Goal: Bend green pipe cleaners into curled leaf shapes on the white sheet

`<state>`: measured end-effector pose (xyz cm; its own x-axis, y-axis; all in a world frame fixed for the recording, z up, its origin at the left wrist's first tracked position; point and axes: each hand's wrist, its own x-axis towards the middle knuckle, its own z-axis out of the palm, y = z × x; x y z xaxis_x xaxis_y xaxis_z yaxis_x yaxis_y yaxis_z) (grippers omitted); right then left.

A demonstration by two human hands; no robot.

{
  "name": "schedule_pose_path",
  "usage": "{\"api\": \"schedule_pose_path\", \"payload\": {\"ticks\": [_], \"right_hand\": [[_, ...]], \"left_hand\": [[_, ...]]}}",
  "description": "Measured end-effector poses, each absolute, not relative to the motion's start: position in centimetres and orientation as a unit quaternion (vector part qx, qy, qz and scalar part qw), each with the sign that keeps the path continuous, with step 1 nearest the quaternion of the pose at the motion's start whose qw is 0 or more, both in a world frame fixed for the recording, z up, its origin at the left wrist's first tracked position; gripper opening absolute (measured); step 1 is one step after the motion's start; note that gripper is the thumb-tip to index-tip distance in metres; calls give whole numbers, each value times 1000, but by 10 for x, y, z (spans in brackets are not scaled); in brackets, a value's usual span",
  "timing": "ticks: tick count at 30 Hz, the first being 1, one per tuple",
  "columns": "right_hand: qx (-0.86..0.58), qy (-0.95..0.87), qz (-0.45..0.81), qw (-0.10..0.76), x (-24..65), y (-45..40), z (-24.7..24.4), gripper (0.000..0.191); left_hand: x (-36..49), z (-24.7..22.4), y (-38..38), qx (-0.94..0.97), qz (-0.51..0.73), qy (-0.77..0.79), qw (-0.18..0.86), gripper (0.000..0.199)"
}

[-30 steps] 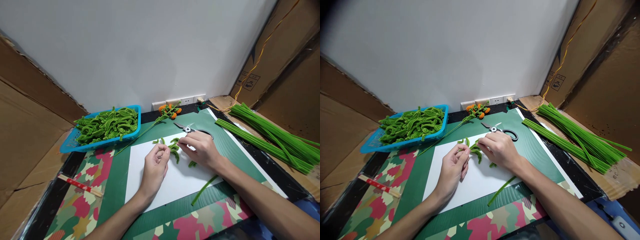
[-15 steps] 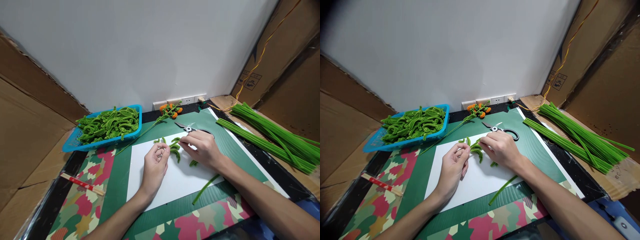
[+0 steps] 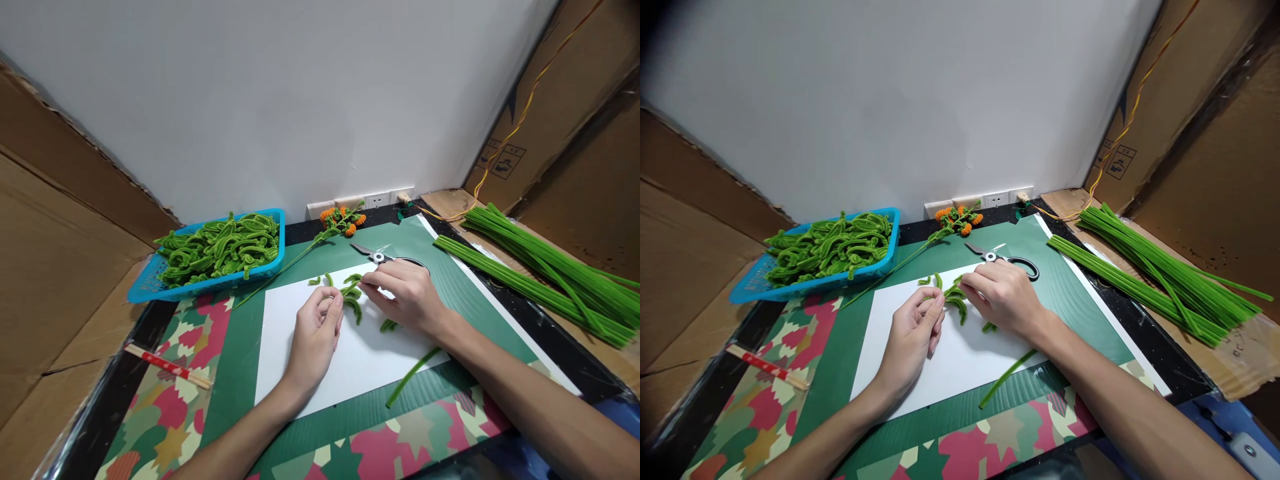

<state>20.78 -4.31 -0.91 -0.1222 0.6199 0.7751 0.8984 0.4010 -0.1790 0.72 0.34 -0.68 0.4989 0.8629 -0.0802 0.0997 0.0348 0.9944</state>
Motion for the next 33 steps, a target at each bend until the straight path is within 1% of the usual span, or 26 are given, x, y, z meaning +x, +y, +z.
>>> {"api": "schedule_pose_path", "payload": {"ticks": [8,22,33], "right_hand": [[-524,-730,-167,406,207,-45,-6,22],[-525,-723,-174,413,208,-44,-7,20],[-530,-722,-176,408,207,-44,-7,21]], "left_hand": [[7,-10,5,642,327,400,567,33],[7,-11,5,629,329,403,577,36],[6,-10,6,633,316,399,583,33]]}}
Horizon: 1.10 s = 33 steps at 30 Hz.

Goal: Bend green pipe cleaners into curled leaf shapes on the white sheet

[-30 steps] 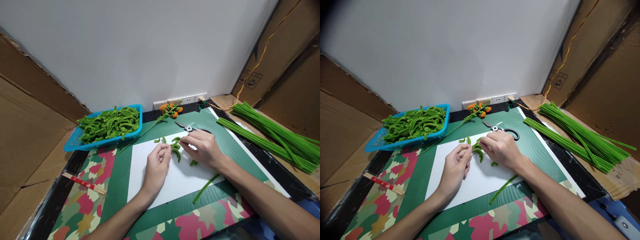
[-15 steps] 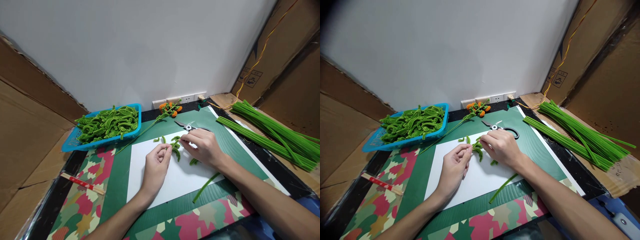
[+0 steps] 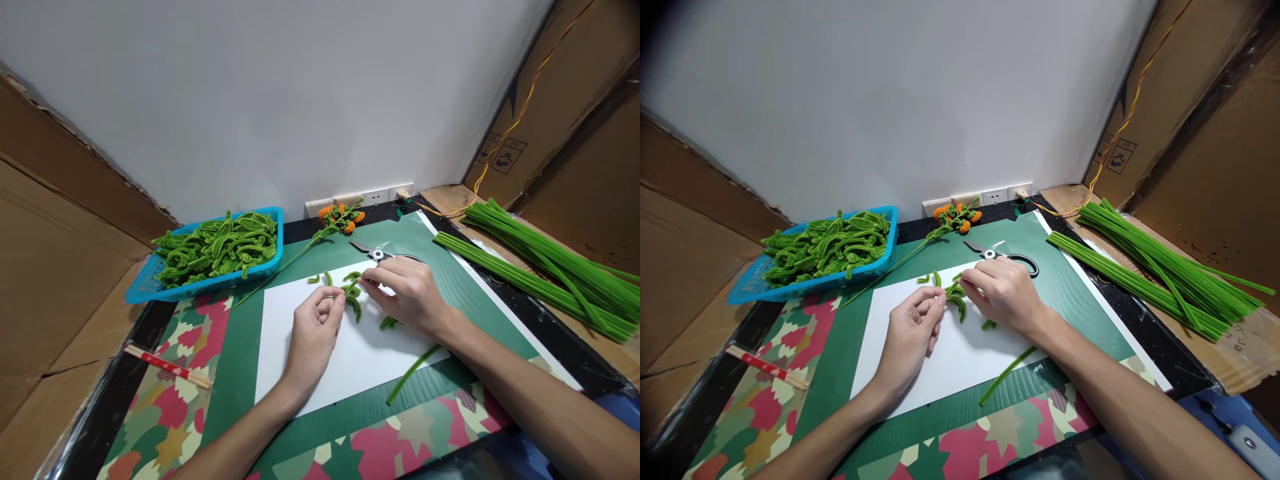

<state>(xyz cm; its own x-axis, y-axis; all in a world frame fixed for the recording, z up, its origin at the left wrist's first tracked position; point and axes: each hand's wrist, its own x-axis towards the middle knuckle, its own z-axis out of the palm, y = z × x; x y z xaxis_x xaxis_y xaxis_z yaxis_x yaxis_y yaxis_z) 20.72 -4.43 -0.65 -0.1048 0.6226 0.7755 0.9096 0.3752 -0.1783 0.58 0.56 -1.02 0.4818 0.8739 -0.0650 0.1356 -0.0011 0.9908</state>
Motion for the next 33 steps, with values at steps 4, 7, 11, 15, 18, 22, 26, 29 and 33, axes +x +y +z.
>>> {"api": "schedule_pose_path", "payload": {"ticks": [4,7,11,15,18,22,26,29,33], "right_hand": [[-526,-722,-180,412,207,-45,-6,20],[-522,-722,-181,416,207,-45,-6,20],[-519,-723,-185,417,207,-44,-5,21],[-516,-725,-187,416,207,-44,-7,20],[-520,-725,-183,412,208,-43,-9,20],[-535,-723,-175,402,209,-42,-12,23],[-551,-723,-152,388,209,-42,-11,22],[-558,-722,-140,385,210,-42,-10,20],[-566,-719,-131,382,210,-42,-11,19]], "left_hand": [[6,-12,6,631,316,397,586,33],[6,-12,5,633,321,398,582,32],[7,-12,5,628,331,400,579,31],[7,-12,5,618,339,400,585,31],[6,-13,5,619,342,398,585,31],[6,-14,6,622,337,396,586,30],[5,-14,7,627,334,393,584,30],[4,-13,7,632,332,389,583,31],[3,-12,8,634,332,385,583,30]]}}
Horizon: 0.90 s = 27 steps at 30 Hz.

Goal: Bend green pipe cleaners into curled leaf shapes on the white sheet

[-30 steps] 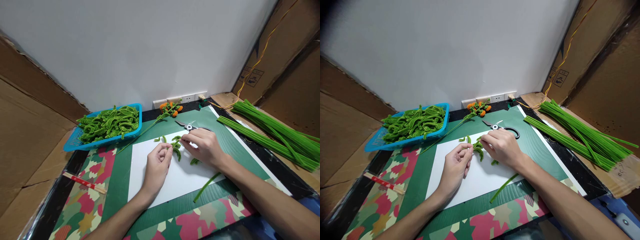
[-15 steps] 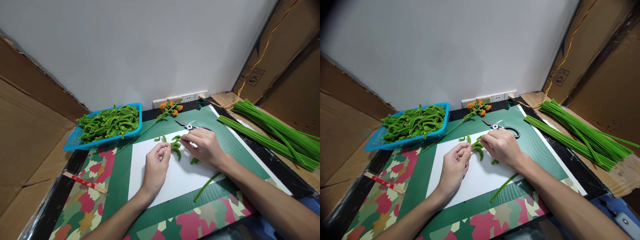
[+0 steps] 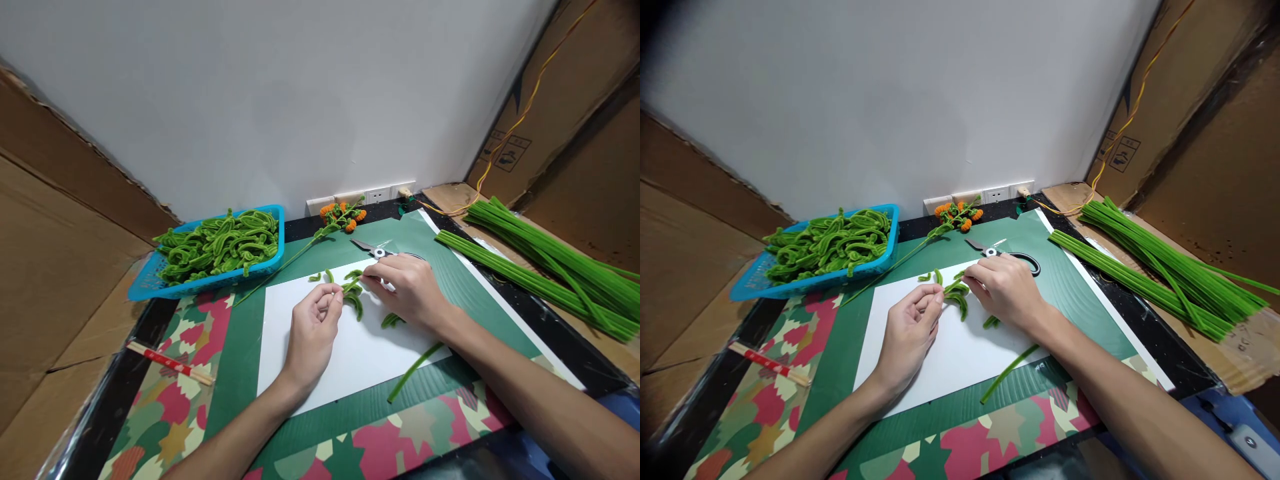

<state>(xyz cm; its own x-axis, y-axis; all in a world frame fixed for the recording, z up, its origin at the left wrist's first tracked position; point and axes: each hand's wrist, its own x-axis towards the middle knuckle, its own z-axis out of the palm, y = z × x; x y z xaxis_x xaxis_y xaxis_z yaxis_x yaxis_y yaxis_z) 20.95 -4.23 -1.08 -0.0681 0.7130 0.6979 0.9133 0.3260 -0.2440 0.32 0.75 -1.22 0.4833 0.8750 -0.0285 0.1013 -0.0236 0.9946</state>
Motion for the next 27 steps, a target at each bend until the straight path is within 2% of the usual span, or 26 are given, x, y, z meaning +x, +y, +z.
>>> {"api": "schedule_pose_path", "payload": {"ticks": [12,27], "right_hand": [[-583,-711,-87,383,210,-43,-12,16],[-537,-729,-141,400,206,-46,-8,21]], "left_hand": [[3,-15,10,612,336,363,617,30],[7,-6,4,620,329,395,592,35]]}}
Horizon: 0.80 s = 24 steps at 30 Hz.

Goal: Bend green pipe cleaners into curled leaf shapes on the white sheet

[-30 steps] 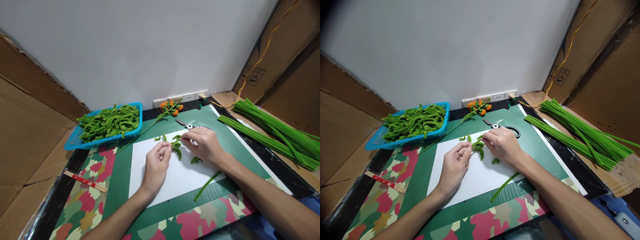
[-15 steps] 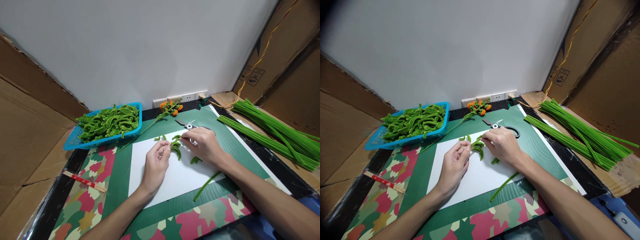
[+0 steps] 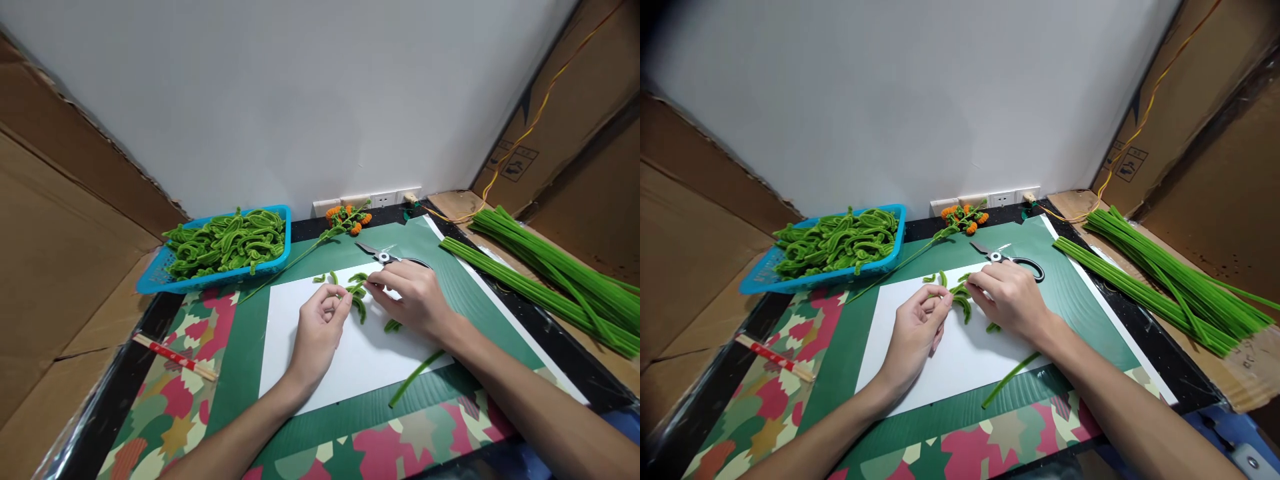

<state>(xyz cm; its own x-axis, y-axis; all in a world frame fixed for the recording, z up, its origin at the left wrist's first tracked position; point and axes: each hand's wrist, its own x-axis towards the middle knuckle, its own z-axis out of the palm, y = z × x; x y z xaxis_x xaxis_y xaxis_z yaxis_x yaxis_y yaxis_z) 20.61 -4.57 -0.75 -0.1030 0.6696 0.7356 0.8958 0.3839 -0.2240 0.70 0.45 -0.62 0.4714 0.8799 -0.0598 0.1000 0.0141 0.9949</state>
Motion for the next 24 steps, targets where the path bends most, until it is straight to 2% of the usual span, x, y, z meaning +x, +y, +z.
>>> {"api": "schedule_pose_path", "payload": {"ticks": [4,9,14,17,24], "right_hand": [[-521,-718,-114,447,203,-48,-5,16],[-506,-664,69,546,199,-51,0,6],[-515,-586,206,590,196,-50,0,11],[-512,-610,206,569,196,-51,-1,9],[-531,-596,182,574,191,-53,-4,24]], "left_hand": [[6,-9,4,627,327,396,586,34],[6,-9,2,630,325,375,597,34],[5,-7,1,627,312,360,617,32],[5,-7,0,623,307,350,628,30],[7,-7,1,625,294,320,648,29]]}}
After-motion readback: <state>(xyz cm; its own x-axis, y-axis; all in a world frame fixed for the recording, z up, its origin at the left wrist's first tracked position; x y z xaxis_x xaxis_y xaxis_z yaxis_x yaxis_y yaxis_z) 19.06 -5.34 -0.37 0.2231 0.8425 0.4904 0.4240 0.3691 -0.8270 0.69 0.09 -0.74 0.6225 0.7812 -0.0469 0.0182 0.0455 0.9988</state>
